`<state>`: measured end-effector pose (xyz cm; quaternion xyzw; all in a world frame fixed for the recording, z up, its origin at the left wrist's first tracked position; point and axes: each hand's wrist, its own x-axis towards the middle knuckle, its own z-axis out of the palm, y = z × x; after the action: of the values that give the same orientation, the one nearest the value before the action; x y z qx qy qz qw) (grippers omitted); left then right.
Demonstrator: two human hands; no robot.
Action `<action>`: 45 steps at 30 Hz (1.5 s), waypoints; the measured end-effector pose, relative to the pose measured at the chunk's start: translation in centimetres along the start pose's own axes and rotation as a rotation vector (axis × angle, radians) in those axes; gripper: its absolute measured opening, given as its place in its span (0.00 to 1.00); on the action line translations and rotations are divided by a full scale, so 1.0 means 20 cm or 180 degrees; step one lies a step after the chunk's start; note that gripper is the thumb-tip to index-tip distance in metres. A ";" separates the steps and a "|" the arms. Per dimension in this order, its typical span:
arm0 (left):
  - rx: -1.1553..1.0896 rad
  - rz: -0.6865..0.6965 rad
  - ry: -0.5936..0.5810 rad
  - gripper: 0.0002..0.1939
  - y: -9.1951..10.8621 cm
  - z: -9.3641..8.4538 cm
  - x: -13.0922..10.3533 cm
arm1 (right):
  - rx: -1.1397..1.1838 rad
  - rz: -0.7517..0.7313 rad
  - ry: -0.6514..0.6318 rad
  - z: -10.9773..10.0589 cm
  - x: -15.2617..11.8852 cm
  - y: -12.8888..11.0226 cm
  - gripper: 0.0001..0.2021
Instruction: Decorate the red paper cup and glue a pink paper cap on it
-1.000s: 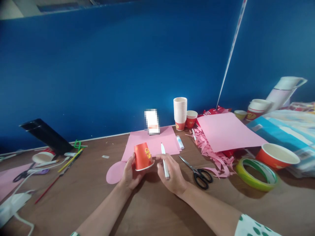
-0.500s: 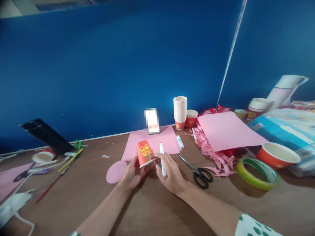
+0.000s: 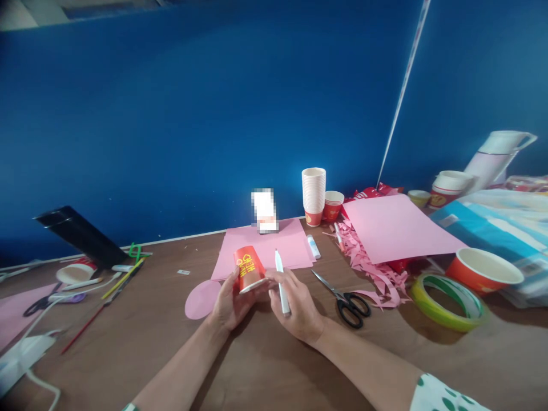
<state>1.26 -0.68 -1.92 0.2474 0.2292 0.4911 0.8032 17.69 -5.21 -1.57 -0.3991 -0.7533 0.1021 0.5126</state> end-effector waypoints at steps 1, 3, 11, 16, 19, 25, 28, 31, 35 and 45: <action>-0.0016 -0.0015 -0.0009 0.20 0.00 0.00 0.00 | -0.0081 0.0061 0.0035 0.00 0.00 0.00 0.20; -0.0045 -0.0049 -0.0014 0.19 0.01 0.01 0.00 | -0.0226 0.0167 0.0062 0.00 0.00 0.01 0.20; -0.0118 0.0124 -0.0046 0.19 0.00 0.02 0.01 | -0.0085 0.0014 -0.0248 -0.01 0.00 -0.01 0.22; 0.0031 0.0033 0.0104 0.17 0.00 -0.01 0.00 | 0.0038 -0.0116 -0.0164 0.00 -0.01 -0.03 0.21; -0.0043 -0.0030 0.0133 0.18 0.01 -0.01 -0.01 | 0.0037 0.0050 0.0216 0.01 -0.01 -0.03 0.18; -0.0329 -0.0242 -0.0373 0.22 0.05 0.01 -0.04 | 0.0022 0.0487 0.0306 0.00 0.01 0.00 0.13; -0.0361 -0.0304 -0.0411 0.23 0.05 0.00 -0.04 | 0.0045 0.0499 0.0295 0.00 0.01 0.01 0.13; -0.0361 -0.0356 -0.0425 0.24 0.05 0.00 -0.03 | 0.0088 0.0560 0.0280 0.01 0.01 0.01 0.12; -0.0369 -0.0415 -0.0412 0.26 0.05 0.00 -0.03 | 0.0112 0.0603 0.0233 0.01 0.00 0.02 0.12; -0.0404 -0.0343 -0.0319 0.24 0.04 0.00 -0.03 | 0.0188 0.0562 0.0060 0.02 -0.01 0.02 0.11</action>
<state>0.42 -0.98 -1.27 0.2076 0.1701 0.4476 0.8530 17.58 -5.02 -2.01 -0.4496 -0.7070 0.1653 0.5203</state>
